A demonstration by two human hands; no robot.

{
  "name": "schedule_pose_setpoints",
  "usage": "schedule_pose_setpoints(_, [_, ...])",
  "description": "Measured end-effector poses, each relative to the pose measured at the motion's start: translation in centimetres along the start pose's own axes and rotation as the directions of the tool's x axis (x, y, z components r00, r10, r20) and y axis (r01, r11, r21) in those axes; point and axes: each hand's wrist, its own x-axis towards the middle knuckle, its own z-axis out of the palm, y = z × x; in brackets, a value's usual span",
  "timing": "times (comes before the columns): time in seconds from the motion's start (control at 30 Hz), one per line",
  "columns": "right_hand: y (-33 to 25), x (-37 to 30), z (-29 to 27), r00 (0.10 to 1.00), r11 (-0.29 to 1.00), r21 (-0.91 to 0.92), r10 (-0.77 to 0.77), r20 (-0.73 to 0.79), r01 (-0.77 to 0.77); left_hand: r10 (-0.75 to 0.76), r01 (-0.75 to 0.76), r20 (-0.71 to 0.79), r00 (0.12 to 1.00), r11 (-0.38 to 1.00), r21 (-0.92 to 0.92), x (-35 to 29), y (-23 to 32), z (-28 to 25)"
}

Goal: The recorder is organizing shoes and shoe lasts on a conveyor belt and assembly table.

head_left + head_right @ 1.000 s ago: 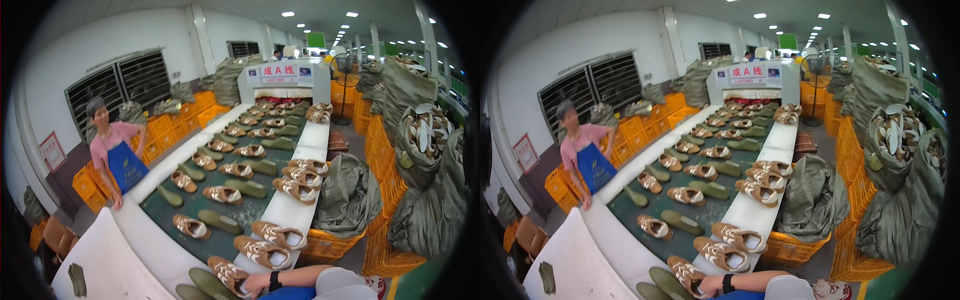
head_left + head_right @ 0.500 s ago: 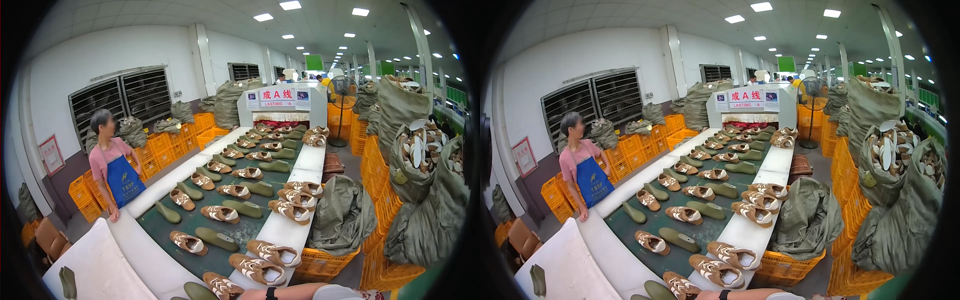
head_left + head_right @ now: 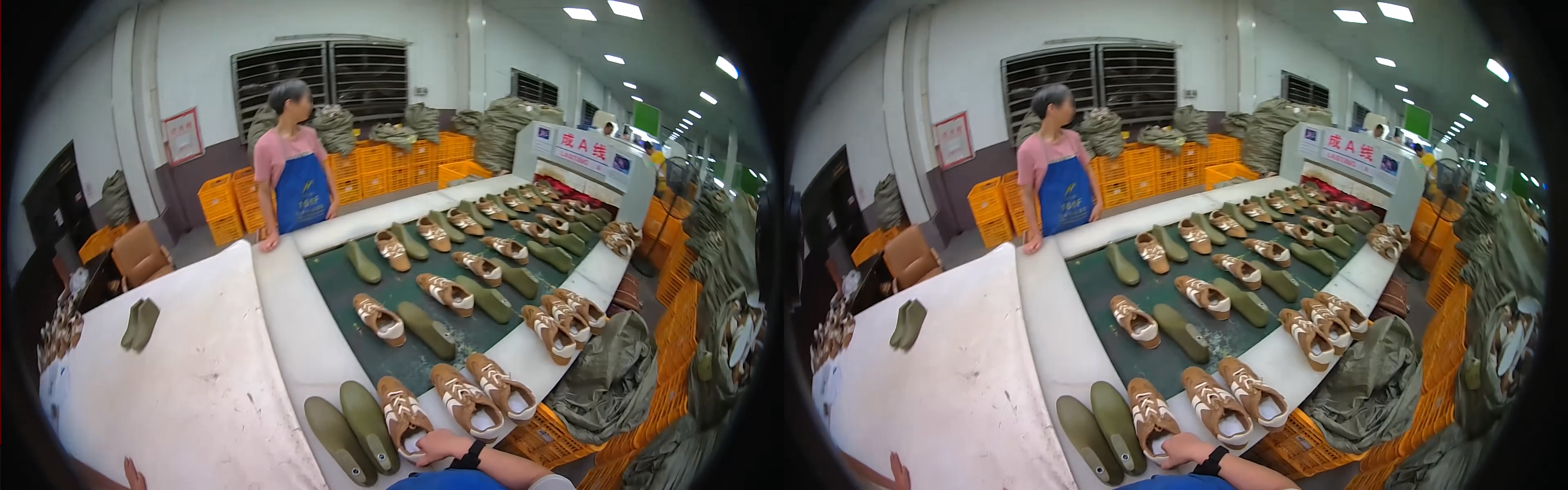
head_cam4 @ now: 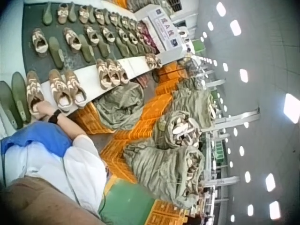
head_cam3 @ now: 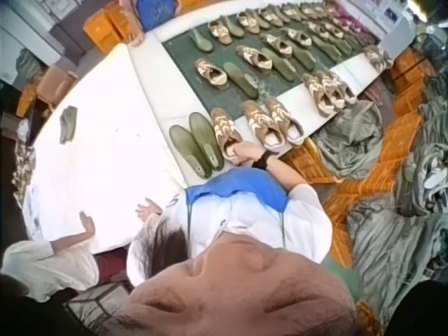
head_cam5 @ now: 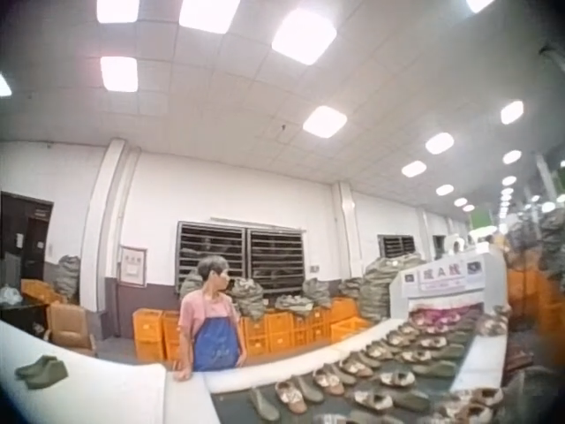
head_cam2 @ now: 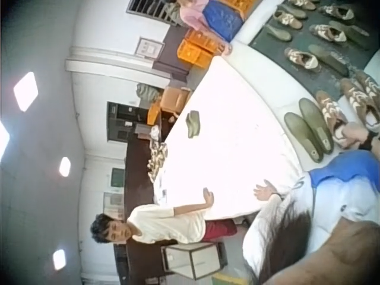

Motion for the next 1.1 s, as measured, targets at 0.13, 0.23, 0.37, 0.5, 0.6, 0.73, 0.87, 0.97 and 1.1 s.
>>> schedule_pose_setpoints(0.13, [-1.1, 0.6, -0.6, 1.000, 1.000, -0.015, -0.023, 0.004, 0.023, -0.026, 0.024, 0.068, 0.997, 0.999, 0.021, -0.7, -1.8, -1.1])
schedule_pose_setpoints(0.23, [-1.6, 0.6, -1.1, 1.000, 1.000, -0.027, -0.014, 0.020, 0.015, -0.041, 0.040, 0.089, 0.995, 0.999, 0.016, -0.7, -1.8, -1.3])
schedule_pose_setpoints(0.37, [-0.9, 0.8, -0.6, 1.000, 0.999, -0.038, -0.020, 0.024, 0.021, -0.031, 0.031, 0.101, 0.994, 1.000, -0.001, -0.6, -1.3, -1.3])
schedule_pose_setpoints(0.5, [-0.6, 0.7, -0.9, 1.000, 1.000, -0.002, -0.020, 0.023, 0.020, 0.016, -0.014, 0.091, 0.996, 1.000, -0.019, -0.4, -0.5, -0.8])
schedule_pose_setpoints(0.6, [-0.5, 0.4, -0.6, 0.999, 1.000, 0.022, -0.001, -0.045, 0.002, -0.017, 0.016, -0.037, 0.999, 0.999, -0.036, 0.5, -1.2, 1.9])
schedule_pose_setpoints(0.73, [-1.2, 0.4, -0.8, 0.998, 0.999, 0.042, 0.014, -0.054, -0.012, 0.053, -0.118, -0.423, 0.904, 0.985, -0.128, 3.9, -5.1, 12.2])
schedule_pose_setpoints(0.87, [-1.0, 0.4, 0.0, 0.996, 1.000, 0.025, -0.001, -0.093, 0.003, 0.138, -0.231, -0.458, 0.878, 0.961, -0.154, 4.1, -4.8, 12.8])
schedule_pose_setpoints(0.97, [-1.9, -0.5, -0.7, 0.993, 0.998, 0.059, 0.000, -0.118, 0.007, 0.149, -0.250, -0.472, 0.869, 0.955, -0.160, 4.3, -4.3, 13.1])
schedule_pose_setpoints(1.1, [-1.6, -0.4, -0.3, 0.993, 0.996, 0.089, 0.016, -0.121, -0.005, 0.140, -0.237, -0.489, 0.861, 0.961, -0.142, 4.2, -3.6, 12.9])
